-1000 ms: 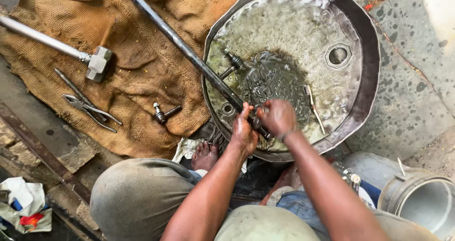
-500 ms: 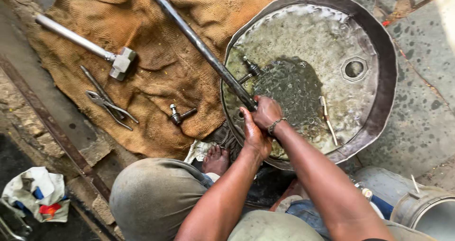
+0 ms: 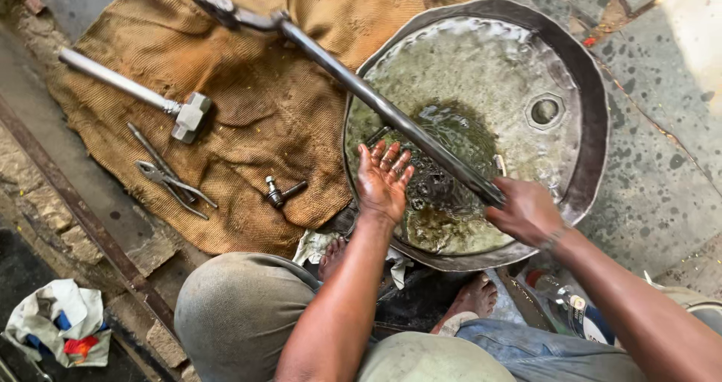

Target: The person cleans a metal steering link assembly in a basin of fluid by hand and using a toothbrush to scrub various joints and components.

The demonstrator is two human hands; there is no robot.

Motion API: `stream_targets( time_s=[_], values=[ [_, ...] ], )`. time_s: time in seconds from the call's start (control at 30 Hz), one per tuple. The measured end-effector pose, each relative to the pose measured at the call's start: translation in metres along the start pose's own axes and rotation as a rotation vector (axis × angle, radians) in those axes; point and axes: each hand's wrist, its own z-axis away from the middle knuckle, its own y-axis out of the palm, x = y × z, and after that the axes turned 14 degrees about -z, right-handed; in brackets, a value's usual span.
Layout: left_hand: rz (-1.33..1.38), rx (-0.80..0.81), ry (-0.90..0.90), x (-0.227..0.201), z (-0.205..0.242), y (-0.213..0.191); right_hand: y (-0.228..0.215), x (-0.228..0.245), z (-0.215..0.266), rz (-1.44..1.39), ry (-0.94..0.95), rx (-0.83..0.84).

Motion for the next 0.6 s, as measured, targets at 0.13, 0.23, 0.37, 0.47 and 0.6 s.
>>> stream_targets(
  time_s=[0.13,0.23,0.37,0.47,0.6],
  values=[
    [0.053,0.169,0.004,0.011,-0.017,-0.004,-0.004,-0.054,0.029,0.048,-0.269,-0.15],
    [-0.006,0.209,-0.002,0.025,-0.021,-0.005,-0.011,-0.078,0.038,0.022,-0.053,-0.12],
    [-0.156,0.178,-0.004,0.022,-0.014,-0.002,-0.009,-0.102,0.006,0.044,-0.133,-0.244],
    [-0.469,0.07,0.104,0.012,-0.003,-0.012,0.005,-0.11,-0.024,0.065,-0.132,-0.268],
    [-1.054,-0.127,0.311,0.003,-0.009,-0.035,0.013,-0.112,-0.036,-0.049,-0.141,-0.334]
  ],
)
